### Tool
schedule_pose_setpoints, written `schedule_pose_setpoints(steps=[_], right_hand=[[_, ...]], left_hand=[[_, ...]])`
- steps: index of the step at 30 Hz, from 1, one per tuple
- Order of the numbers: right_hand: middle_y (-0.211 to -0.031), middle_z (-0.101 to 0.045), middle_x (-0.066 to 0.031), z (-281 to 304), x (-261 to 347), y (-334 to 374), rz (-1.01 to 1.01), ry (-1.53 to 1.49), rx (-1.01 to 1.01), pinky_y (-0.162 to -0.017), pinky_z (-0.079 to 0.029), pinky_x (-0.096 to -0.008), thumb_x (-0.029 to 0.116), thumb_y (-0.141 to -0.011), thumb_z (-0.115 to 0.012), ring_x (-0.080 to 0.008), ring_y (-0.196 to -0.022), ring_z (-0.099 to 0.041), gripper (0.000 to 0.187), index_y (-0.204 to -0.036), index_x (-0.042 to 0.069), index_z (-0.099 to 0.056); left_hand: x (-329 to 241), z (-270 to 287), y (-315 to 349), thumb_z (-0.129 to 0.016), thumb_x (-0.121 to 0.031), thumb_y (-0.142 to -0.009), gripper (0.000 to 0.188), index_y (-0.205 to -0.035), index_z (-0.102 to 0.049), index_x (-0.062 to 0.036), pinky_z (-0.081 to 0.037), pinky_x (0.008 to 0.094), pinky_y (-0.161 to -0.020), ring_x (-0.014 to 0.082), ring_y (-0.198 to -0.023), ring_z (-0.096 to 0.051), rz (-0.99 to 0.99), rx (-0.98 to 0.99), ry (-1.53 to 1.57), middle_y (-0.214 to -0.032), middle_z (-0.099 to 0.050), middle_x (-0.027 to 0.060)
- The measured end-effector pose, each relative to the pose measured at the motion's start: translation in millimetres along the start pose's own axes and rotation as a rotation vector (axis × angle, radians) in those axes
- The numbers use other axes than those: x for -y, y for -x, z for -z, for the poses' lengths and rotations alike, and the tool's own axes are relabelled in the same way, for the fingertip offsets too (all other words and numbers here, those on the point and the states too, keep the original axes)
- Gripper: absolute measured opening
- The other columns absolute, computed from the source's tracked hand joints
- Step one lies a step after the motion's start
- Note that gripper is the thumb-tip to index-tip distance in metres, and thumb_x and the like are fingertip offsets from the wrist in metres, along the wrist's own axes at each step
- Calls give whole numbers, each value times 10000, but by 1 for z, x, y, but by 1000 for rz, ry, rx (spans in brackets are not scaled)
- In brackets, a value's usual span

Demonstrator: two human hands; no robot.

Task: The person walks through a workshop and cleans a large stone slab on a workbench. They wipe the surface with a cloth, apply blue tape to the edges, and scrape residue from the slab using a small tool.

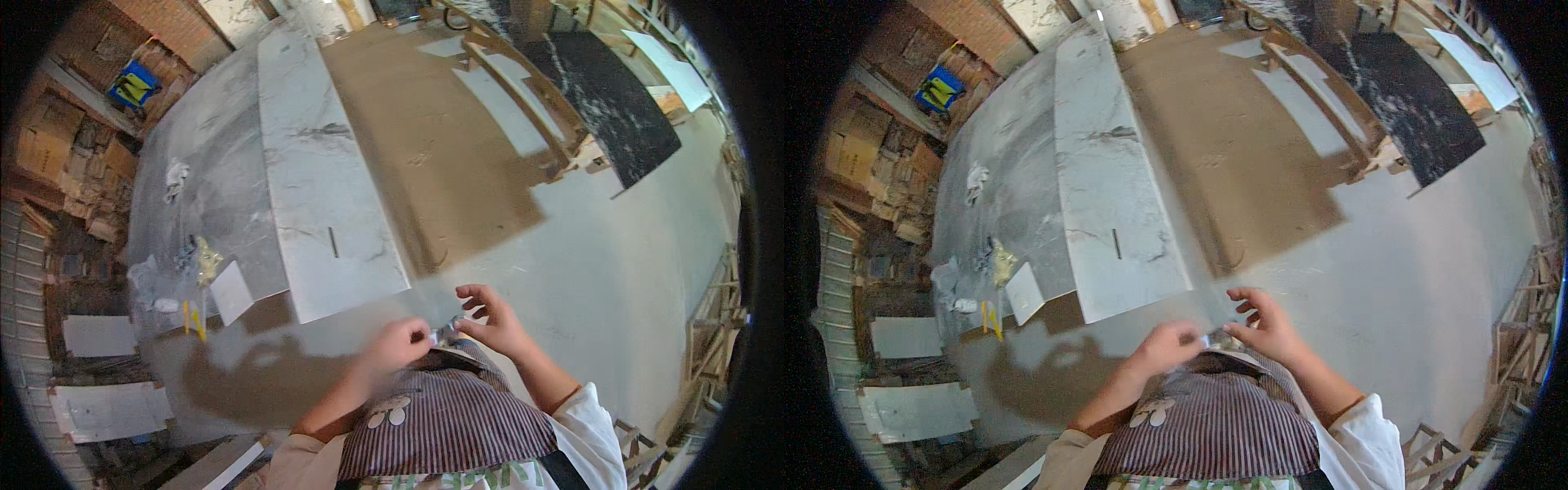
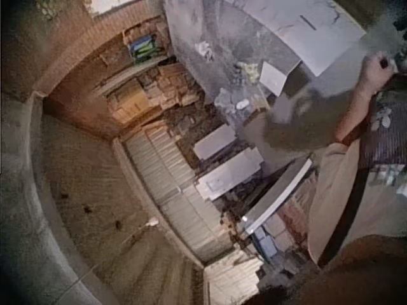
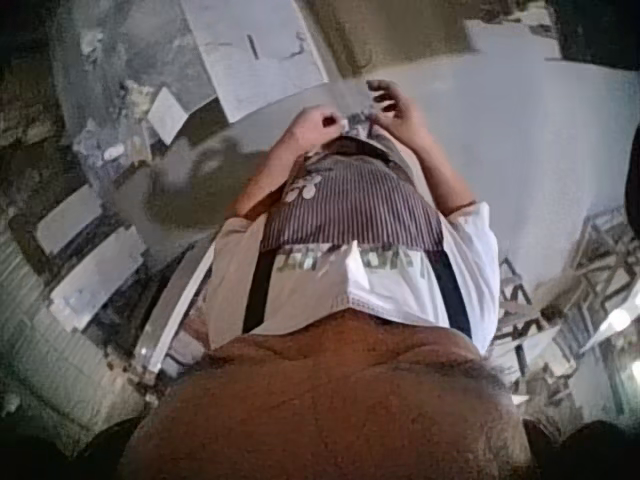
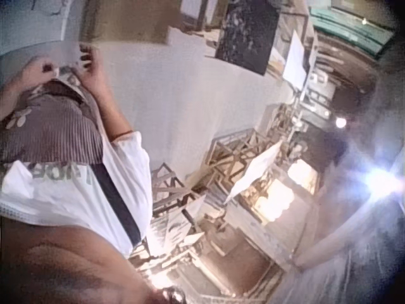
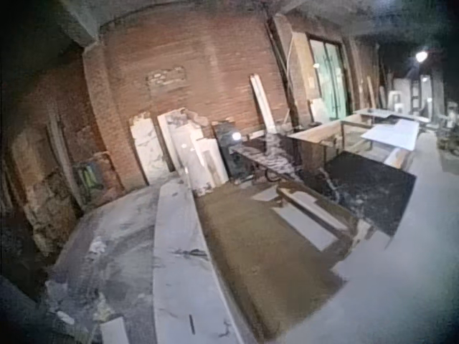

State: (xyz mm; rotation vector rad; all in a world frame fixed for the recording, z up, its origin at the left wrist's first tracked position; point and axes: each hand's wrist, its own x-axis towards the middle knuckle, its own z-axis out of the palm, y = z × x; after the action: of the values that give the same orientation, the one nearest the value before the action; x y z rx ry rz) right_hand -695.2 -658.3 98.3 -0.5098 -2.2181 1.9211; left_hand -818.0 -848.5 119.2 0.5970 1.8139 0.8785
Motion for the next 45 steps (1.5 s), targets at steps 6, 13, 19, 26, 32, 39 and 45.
schedule_pose_setpoints(steps=[6,13,19,26,32,39,45], right_hand=[[-972,-654,-188,-52,-1,-22,157,466,570,-804,-502,-454,249,-850,-648,-353,-925,-618,266,-1046,71,-667],[-811,-648,-127,-145,-35,-9,-285,-18,261,-651,-512,-361,223,-958,-529,-216,-688,-641,211,-1018,30,-588],[-726,-576,-24,-240,-101,-7,-492,-453,-450,-495,-430,-249,283,-969,-552,-94,-553,-511,257,-947,27,-542],[-629,-579,-85,-245,-95,-64,-475,-279,-809,-504,-462,-320,392,-921,-597,-134,-552,-551,416,-781,3,-556],[-652,-568,-44,-285,-107,-80,-384,-569,-976,-512,-452,-293,373,-918,-632,-123,-556,-526,379,-788,22,-571],[-826,-635,-138,-417,-97,-68,-321,-508,-851,-709,-497,-376,356,-908,-642,-224,-764,-600,357,-821,12,-599],[-781,-626,-161,-478,-94,-32,-267,-321,-229,-711,-504,-391,373,-904,-644,-264,-753,-617,368,-842,14,-590]], left_hand=[[66,29,11,-647,-221,-837,193,-896,-630,-38,-485,388,-673,293,-731,-611,-254,7,-411,-799,-618,145],[68,126,-2,-662,-232,-846,217,-901,-629,-25,-498,371,-715,281,-767,-617,-42,17,-459,-819,-622,140],[154,291,-86,-508,-257,-941,414,-1266,-496,-1,-358,468,-1039,379,-1270,-426,-284,-451,-909,-1350,-466,247],[196,290,-135,-443,-260,-968,569,-1433,-282,27,-187,481,-1157,410,-1415,-212,-297,-656,-1169,-1496,-253,293],[192,273,-138,-393,-246,-981,542,-1433,-285,34,-185,484,-1162,412,-1420,-202,-293,-755,-1145,-1489,-240,320],[183,266,-138,-370,-255,-983,538,-1421,-298,49,-184,469,-1166,403,-1418,-216,-327,-727,-1133,-1487,-249,317],[184,272,-135,-348,-258,-983,540,-1424,-291,49,-188,462,-1168,395,-1417,-222,-322,-733,-1121,-1484,-256,314]])
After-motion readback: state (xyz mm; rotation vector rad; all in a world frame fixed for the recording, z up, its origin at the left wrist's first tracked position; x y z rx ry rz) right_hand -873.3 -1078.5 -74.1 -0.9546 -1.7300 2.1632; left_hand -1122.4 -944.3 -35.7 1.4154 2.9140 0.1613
